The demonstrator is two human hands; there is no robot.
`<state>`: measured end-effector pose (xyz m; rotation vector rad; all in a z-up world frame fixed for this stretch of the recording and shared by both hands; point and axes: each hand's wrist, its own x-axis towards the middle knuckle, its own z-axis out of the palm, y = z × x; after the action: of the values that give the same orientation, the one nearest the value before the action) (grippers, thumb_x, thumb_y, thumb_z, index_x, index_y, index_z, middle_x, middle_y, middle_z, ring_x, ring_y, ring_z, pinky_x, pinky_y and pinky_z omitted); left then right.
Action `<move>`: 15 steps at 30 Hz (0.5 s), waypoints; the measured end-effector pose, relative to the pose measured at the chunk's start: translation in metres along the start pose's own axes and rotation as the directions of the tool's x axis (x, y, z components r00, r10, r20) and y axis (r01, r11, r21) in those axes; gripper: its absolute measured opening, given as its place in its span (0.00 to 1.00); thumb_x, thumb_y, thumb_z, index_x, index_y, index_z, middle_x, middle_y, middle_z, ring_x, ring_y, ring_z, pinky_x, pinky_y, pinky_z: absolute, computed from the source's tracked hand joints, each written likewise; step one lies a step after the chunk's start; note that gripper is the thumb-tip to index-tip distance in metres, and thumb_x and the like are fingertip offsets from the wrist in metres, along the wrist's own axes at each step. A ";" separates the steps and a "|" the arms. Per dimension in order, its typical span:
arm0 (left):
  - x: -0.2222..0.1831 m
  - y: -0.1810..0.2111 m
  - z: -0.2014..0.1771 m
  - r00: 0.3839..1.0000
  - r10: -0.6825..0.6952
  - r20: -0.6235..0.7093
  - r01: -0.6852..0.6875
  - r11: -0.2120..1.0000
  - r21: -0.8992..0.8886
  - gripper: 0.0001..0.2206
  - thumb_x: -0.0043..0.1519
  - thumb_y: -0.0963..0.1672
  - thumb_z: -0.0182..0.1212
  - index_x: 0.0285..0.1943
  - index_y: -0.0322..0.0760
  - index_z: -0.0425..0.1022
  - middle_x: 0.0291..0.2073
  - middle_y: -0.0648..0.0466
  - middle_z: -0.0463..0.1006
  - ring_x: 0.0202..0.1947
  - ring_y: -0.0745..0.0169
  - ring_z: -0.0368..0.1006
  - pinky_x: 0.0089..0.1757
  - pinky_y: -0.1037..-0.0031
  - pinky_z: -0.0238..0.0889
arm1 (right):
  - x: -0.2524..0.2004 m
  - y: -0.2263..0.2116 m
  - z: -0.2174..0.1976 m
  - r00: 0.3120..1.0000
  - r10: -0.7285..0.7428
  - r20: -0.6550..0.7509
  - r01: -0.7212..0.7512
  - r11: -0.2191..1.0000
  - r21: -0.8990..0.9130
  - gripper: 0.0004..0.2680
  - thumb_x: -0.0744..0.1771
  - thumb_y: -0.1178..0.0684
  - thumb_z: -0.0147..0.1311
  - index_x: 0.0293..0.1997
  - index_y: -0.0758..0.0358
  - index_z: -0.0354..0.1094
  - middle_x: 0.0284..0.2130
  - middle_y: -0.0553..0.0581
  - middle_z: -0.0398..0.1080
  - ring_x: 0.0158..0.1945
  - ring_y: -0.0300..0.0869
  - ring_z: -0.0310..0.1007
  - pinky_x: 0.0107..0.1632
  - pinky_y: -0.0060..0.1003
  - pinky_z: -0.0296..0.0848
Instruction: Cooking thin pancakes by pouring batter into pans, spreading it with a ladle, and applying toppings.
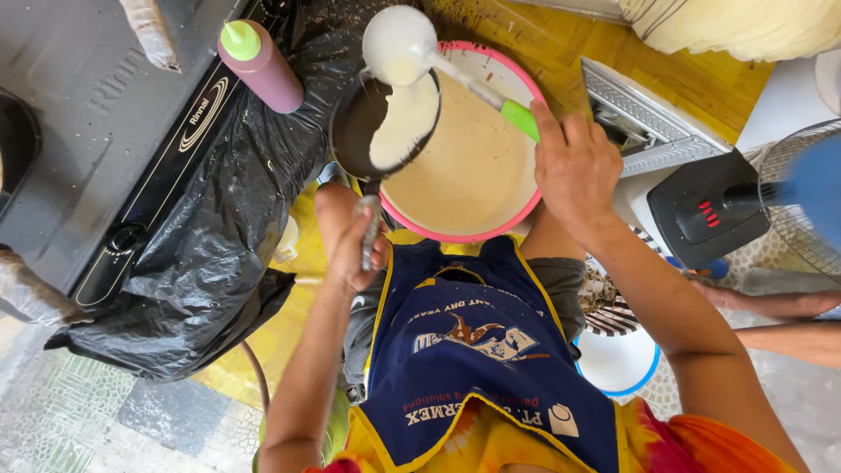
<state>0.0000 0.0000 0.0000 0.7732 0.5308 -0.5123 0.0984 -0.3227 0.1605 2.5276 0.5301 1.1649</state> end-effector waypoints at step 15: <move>0.032 -0.049 0.037 0.951 0.305 -0.056 -0.292 0.942 0.169 0.15 0.63 0.46 0.70 0.33 0.28 0.74 0.13 0.41 0.73 0.08 0.53 0.72 0.13 0.68 0.67 | -0.010 -0.004 -0.092 0.994 -0.074 0.086 0.071 0.997 0.033 0.14 0.66 0.54 0.57 0.54 0.38 0.79 0.30 0.45 0.63 0.30 0.38 0.65 0.35 0.27 0.67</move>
<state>0.0033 -0.0656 -0.0225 1.0116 0.4405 -0.2431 0.0198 -0.3128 0.2095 2.5480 0.6163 1.0233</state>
